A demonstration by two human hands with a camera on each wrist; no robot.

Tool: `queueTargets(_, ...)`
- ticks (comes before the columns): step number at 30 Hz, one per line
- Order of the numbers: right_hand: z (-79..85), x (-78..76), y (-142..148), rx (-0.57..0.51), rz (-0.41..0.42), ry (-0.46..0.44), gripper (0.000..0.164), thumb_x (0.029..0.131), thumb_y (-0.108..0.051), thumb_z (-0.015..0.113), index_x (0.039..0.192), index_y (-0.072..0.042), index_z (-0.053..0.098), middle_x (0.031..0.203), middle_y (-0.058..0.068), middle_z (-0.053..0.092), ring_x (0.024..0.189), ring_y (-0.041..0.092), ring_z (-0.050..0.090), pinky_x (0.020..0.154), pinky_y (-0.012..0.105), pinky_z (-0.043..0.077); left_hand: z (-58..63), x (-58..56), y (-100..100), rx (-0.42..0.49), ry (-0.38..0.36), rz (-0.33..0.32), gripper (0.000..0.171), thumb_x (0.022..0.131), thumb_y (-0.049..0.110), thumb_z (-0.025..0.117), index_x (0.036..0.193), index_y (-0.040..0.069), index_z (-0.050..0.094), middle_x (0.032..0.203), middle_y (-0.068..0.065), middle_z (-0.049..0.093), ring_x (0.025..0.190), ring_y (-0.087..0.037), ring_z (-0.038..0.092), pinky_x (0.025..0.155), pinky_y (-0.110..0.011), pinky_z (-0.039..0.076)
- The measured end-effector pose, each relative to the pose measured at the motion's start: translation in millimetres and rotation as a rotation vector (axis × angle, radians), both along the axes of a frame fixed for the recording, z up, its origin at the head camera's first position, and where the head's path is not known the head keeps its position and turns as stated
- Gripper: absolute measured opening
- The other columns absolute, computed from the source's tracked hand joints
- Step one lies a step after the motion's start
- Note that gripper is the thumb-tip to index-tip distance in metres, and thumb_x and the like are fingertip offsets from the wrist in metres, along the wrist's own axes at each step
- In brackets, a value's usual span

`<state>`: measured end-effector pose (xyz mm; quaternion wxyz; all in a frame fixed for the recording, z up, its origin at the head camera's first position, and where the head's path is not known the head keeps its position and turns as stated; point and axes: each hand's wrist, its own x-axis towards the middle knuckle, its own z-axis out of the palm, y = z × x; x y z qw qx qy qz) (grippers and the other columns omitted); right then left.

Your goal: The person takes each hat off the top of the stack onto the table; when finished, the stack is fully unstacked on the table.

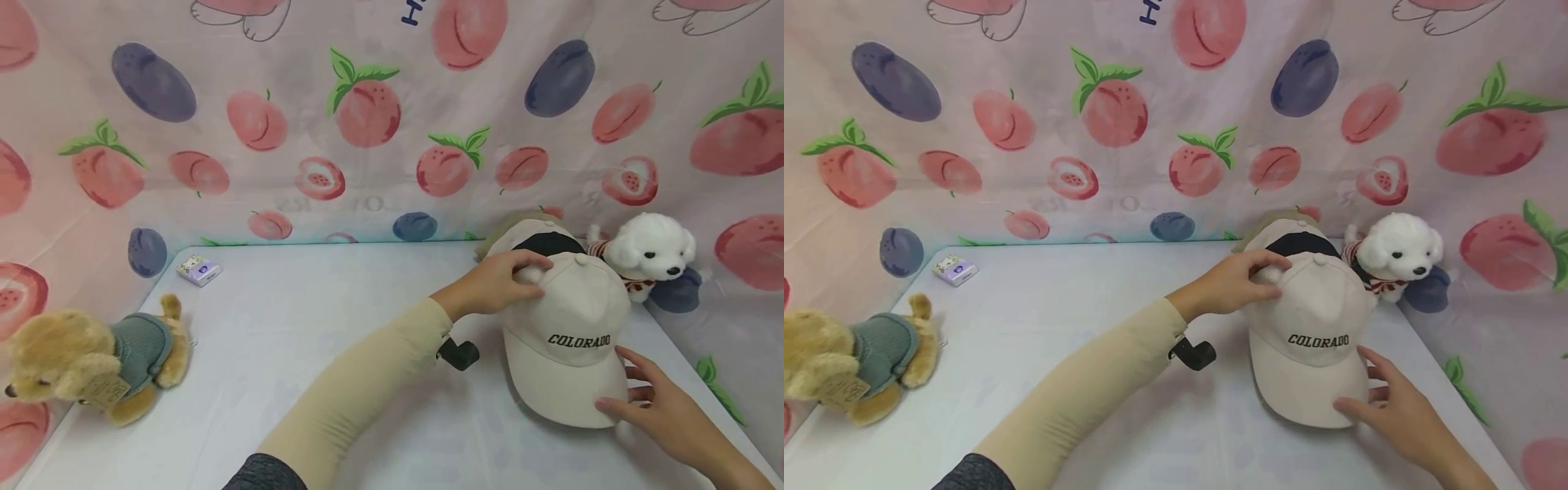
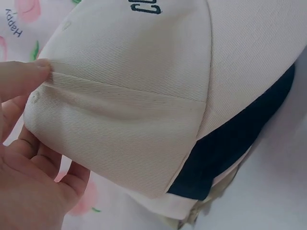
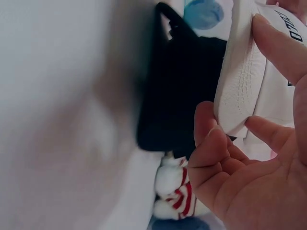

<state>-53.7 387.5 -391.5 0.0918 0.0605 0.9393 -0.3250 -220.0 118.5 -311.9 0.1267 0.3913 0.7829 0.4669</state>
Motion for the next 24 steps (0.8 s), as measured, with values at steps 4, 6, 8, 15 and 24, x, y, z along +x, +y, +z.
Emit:
queueTargets(4,6.1,-0.5,-9.5,-0.01,-0.004,0.0,0.1,0.091,-0.042,0.074,0.156,0.005,0.013,0.134,0.036,0.043,0.096,0.024,0.063,0.064,0.029,0.052,5.8,0.3,-11.1,-0.003,-0.005,0.01,0.039,0.094,0.018,0.072,0.132,0.017,0.063,0.132,0.007,0.058,0.115,0.003,0.049,0.091,-0.012,0.04)
queueTargets(6,8.0,-0.2,-13.1,-0.006,0.003,0.017,0.099,0.091,-0.041,0.075,0.156,0.005,0.015,0.133,0.034,0.044,0.092,0.016,0.062,0.064,0.029,0.051,8.1,0.3,-16.5,0.0,-0.006,0.012,0.04,0.094,0.018,0.073,0.132,0.017,0.063,0.133,0.006,0.057,0.115,0.002,0.049,0.091,-0.012,0.041)
queueTargets(8,9.5,-0.1,-16.2,-0.007,0.012,0.037,0.098,0.09,-0.04,0.075,0.155,0.004,0.017,0.133,0.033,0.046,0.089,0.011,0.061,0.064,0.028,0.051,10.2,0.2,-21.8,0.002,0.005,0.016,0.04,0.093,0.018,0.073,0.132,0.017,0.063,0.132,0.005,0.057,0.114,0.0,0.05,0.091,-0.013,0.041)
queueTargets(15,14.1,-6.5,-25.6,-0.005,0.006,0.015,0.102,0.088,-0.044,0.076,0.155,0.006,0.017,0.134,0.033,0.044,0.096,0.025,0.06,0.064,0.029,0.051,13.2,-1.9,-36.6,0.008,0.007,0.033,0.039,0.092,0.02,0.075,0.13,0.018,0.064,0.131,0.005,0.058,0.114,0.0,0.051,0.093,-0.014,0.041)
queueTargets(24,18.7,-9.3,-39.4,-0.027,0.013,0.048,0.097,0.087,-0.041,0.078,0.154,0.003,0.023,0.134,0.029,0.044,0.093,0.019,0.059,0.064,0.028,0.051,18.3,-4.6,-54.6,0.013,0.008,0.055,0.04,0.091,0.018,0.076,0.13,0.015,0.064,0.131,0.002,0.058,0.116,-0.003,0.051,0.095,-0.016,0.041)
